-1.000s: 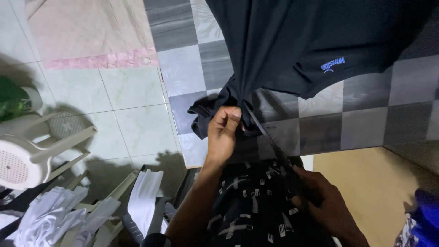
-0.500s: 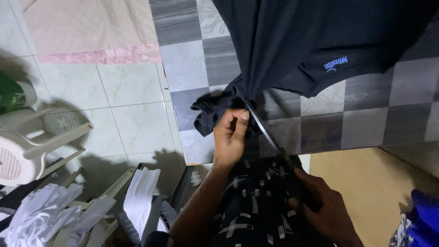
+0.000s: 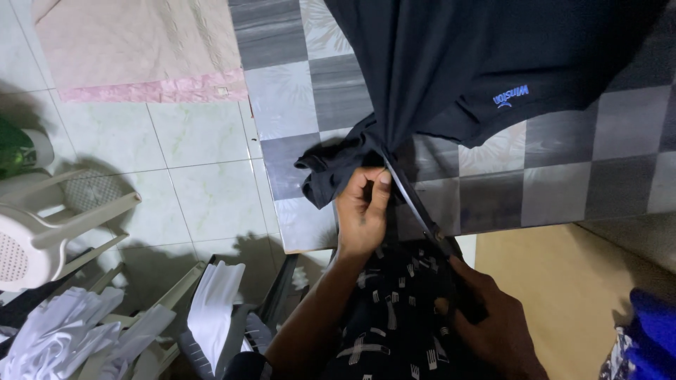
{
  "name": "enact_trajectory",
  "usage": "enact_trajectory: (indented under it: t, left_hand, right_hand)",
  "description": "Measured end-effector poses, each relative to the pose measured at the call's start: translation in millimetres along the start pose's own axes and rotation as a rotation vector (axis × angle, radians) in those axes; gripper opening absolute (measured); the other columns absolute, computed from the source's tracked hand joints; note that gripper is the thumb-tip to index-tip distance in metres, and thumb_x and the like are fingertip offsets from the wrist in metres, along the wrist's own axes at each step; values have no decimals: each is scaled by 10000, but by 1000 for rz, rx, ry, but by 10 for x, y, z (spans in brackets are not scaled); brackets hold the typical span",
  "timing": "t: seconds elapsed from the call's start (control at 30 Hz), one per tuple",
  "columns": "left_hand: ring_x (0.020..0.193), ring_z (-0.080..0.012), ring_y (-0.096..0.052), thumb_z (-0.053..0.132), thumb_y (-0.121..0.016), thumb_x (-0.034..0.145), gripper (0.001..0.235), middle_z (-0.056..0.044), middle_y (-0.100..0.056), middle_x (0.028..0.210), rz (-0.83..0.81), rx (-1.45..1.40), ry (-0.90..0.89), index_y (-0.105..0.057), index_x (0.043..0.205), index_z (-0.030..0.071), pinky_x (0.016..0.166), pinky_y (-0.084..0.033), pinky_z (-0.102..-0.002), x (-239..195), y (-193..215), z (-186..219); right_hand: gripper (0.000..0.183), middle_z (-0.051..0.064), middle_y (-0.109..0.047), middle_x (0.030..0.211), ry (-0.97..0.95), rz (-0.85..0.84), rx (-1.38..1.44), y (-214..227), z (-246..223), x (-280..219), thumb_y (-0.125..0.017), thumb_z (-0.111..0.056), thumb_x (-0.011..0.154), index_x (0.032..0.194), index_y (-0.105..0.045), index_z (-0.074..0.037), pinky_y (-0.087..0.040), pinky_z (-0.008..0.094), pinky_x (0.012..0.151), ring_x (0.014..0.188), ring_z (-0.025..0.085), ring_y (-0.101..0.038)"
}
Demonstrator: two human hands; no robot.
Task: Cutting a black t-shirt with scissors on a checkered work table
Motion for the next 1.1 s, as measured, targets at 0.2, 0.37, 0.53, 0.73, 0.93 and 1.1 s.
enact_trajectory:
  t: [0.2,0.37,0.53,0.73,0.93,1.1]
  left_hand:
    - [841,-65,-589,304,-587,1044,222,38,-678,887,-4,19,-45,-673,988,107,797,-494,-281,-45,-10,-3]
    - [820,-101,-621,272,-585,1046,204,6,-693,884,-15,73,-141,-682,1001,98,778,-503,-300,-90,-37,63]
    - [764,-118,-591,293,-565,1048,218,8,-650,824,-27,99,-149,-655,973,109,741,-480,-309,-100,-40,78]
    - [772,-82,-587,315,-591,1033,219,32,-660,817,7,87,-57,-670,968,121,745,-488,-286,-124,38,-73]
    - [842,-149,-652,309,-550,985,222,0,-712,910,-14,213,37,-691,1027,142,788,-490,-316,132,423,-184]
    - [803,-549,-647,293,-555,984,236,-230,-738,886,-125,715,23,-675,948,92,656,-446,-600,476,314,105]
  right_hand:
    - [761,-41,-716,1391,-4,68,-10,-33,85,20,-835,-269,697,1424,-622,-334,-537,310,1020,1211,152,-720]
    - [743,-102,-657,1455,-62,21,-66,-28,17,10,-795,-345,740,1448,-574,-377,-505,333,1095,1286,169,-667]
    - [710,-77,-661,1453,58,22,-91,-75,161,79,-751,-379,774,1455,-557,-340,-534,370,1025,1253,210,-689]
    - [702,-8,-747,1321,-95,-30,163,-7,71,29,-798,-221,750,1421,-603,-288,-529,329,998,1208,174,-713]
    - [646,183,-800,1035,-144,-46,453,65,35,118,-752,54,802,1410,-651,-140,-550,377,818,948,246,-729]
    - [631,231,-778,941,-88,-32,540,138,21,188,-756,-16,812,1427,-648,-99,-529,394,695,865,290,-715]
Point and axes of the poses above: each hand's wrist, its own x-axis towards the middle knuckle, its own y-axis out of the back of the hand, z = x × y, the point moved 6 cm from there along x, towards the middle knuckle
